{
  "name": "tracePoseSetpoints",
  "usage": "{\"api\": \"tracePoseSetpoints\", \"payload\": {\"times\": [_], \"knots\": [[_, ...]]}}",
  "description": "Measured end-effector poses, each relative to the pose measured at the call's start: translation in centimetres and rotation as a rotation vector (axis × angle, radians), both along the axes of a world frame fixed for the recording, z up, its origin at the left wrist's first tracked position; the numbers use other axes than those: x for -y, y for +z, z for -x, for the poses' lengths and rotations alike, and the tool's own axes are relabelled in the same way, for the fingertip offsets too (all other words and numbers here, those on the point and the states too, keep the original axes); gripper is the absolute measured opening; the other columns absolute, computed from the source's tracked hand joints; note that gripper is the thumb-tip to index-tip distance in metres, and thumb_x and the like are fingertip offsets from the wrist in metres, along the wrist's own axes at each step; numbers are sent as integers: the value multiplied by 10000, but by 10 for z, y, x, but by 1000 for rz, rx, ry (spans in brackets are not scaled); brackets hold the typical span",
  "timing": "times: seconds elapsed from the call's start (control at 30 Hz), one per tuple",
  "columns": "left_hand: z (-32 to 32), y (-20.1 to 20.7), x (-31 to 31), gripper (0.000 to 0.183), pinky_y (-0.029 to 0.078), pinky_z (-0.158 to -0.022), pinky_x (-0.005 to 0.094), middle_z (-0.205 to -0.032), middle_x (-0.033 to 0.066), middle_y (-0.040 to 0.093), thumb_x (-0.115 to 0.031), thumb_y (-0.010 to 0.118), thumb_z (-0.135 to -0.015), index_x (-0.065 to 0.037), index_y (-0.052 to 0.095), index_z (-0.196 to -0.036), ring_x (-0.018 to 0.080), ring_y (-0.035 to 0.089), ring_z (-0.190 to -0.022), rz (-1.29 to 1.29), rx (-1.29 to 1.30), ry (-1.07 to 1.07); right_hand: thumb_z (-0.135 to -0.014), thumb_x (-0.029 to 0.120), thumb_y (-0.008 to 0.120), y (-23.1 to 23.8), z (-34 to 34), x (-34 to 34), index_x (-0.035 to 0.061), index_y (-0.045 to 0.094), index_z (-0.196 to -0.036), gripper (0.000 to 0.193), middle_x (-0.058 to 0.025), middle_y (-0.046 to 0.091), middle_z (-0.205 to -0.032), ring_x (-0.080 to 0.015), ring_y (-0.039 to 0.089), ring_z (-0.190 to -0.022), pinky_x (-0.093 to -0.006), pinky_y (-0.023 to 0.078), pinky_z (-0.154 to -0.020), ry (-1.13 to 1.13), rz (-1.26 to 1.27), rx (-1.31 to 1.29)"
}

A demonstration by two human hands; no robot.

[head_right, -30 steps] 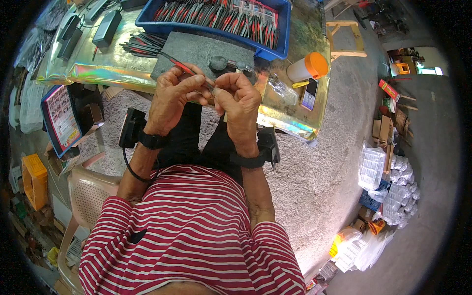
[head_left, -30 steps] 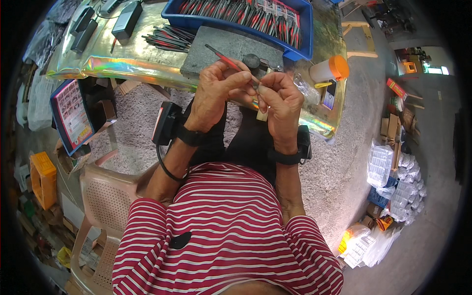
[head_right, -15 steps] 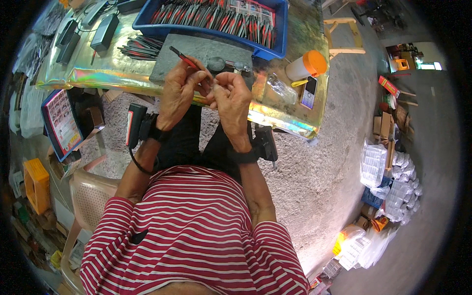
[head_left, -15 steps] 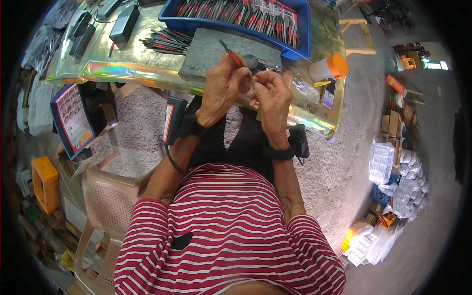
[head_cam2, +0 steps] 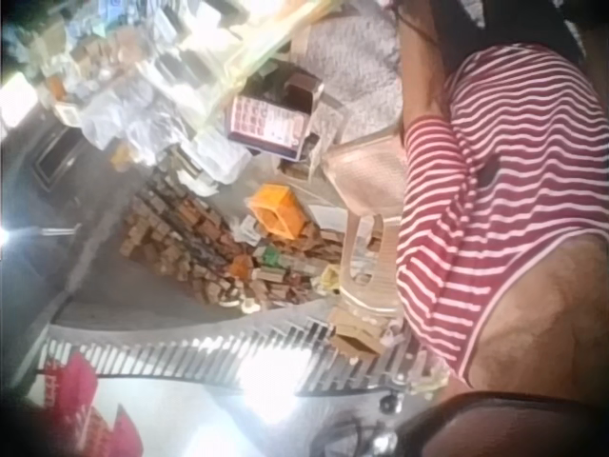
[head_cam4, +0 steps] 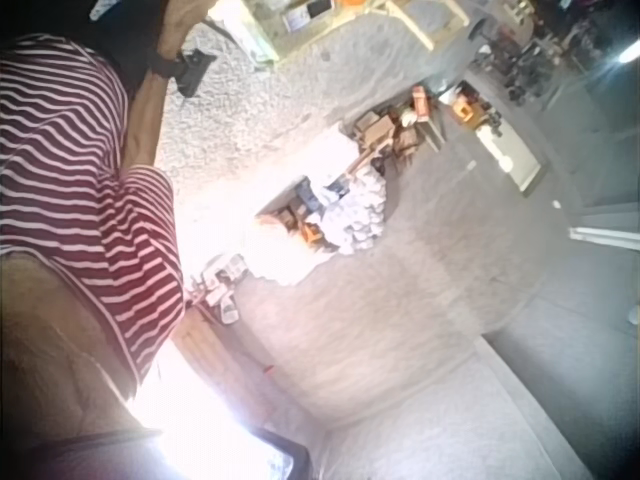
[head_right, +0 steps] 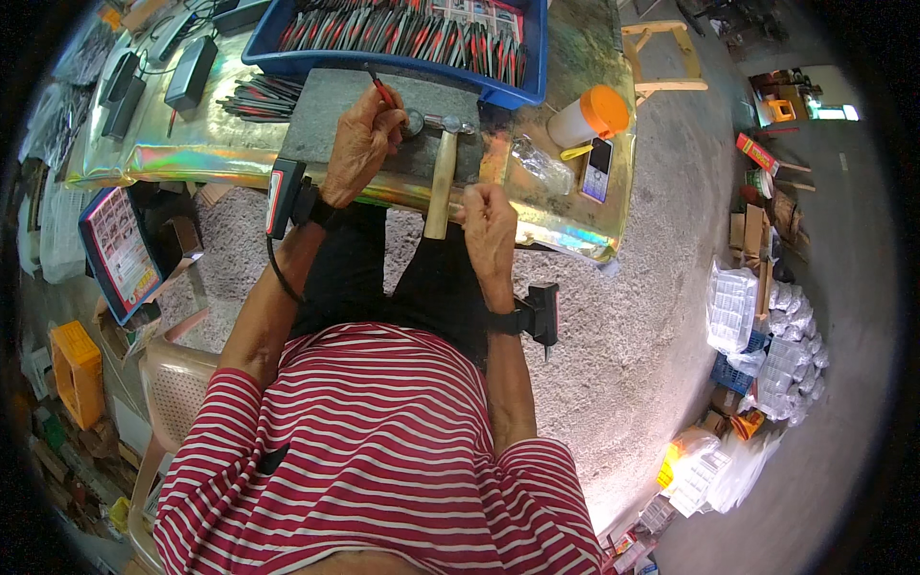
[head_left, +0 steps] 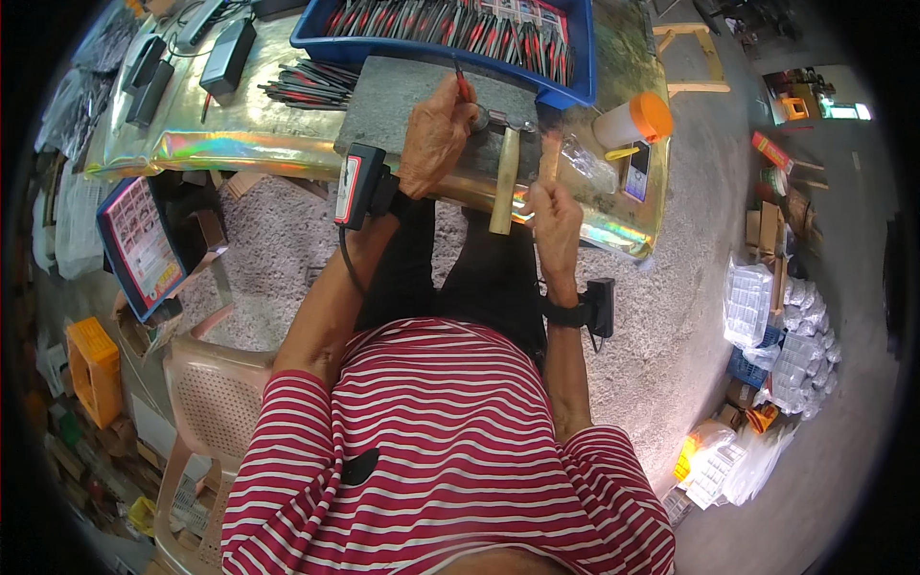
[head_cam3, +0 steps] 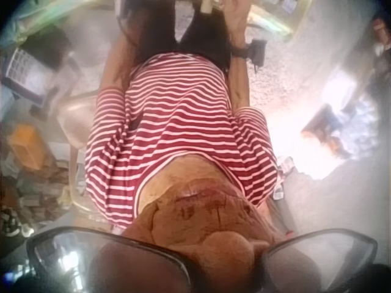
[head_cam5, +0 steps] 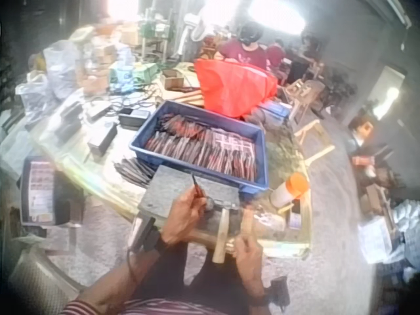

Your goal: The person positions a crimp terminal onto a wire and hammers it against a small metal block repeatedly, then selects another wire and terminal from a bin.

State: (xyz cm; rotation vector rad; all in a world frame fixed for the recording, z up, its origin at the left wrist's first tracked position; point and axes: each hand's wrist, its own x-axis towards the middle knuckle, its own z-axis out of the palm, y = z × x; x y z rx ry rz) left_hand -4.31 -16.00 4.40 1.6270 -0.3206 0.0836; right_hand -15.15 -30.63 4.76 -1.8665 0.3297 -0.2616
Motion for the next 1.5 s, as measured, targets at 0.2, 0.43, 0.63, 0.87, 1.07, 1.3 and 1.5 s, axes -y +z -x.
{"api": "tracePoseSetpoints", "payload": {"times": [0.2,0.43,0.63,0.87,1.07,1.3,1.5], "knots": [[-3,-5,3,79,410,-528,351,-629,148,531,-7,501,-746,-28,469,-815,310,555,-590,-82,52,51,-867,255,448,-29,6,1,-8,543,-828,282,-39,523,-694,-83,490,-625,-216,409,-592,188,-119,-140],[-3,-3,2,83,411,-515,344,-611,130,530,-9,498,-750,-37,470,-823,281,560,-573,-107,69,65,-841,222,492,-16,-1,-14,-33,490,-916,266,-130,561,-769,-136,542,-617,-239,466,-575,225,-585,-232],[-3,-2,2,78,418,-465,302,-572,88,518,-8,489,-761,-39,464,-827,178,542,-503,-19,-1,30,-820,145,494,-16,-6,-14,-60,474,-927,232,-146,549,-760,-150,536,-616,-253,465,-550,196,-790,-240],[-2,-1,0,69,429,-424,261,-574,58,517,-13,490,-772,-41,464,-830,127,531,-501,62,-61,10,-811,119,488,-14,-9,-14,-72,466,-955,240,-159,535,-763,-149,513,-616,-250,446,-533,182,-869,-264],[-2,-2,-2,67,430,-438,250,-582,50,515,-7,486,-780,-39,464,-834,110,525,-504,63,-53,-21,-817,133,492,-15,-10,-13,-59,471,-943,230,-142,546,-749,-136,522,-591,-241,457,-523,187,-924,-252],[-4,-5,-2,72,426,-440,249,-589,52,523,-8,489,-780,-34,461,-841,115,525,-499,84,-25,-17,-813,121,492,-14,-10,-14,-66,472,-950,232,-150,539,-747,-141,507,-595,-244,437,-514,178,-918,-259],[-5,-6,-3,61,423,-444,258,-599,63,531,-6,491,-776,-32,459,-822,128,527,-494,52,-4,-16,-814,113,489,-13,-10,-15,-68,478,-948,225,-156,539,-753,-140,500,-601,-241,427,-513,175,-916,-259]]}}
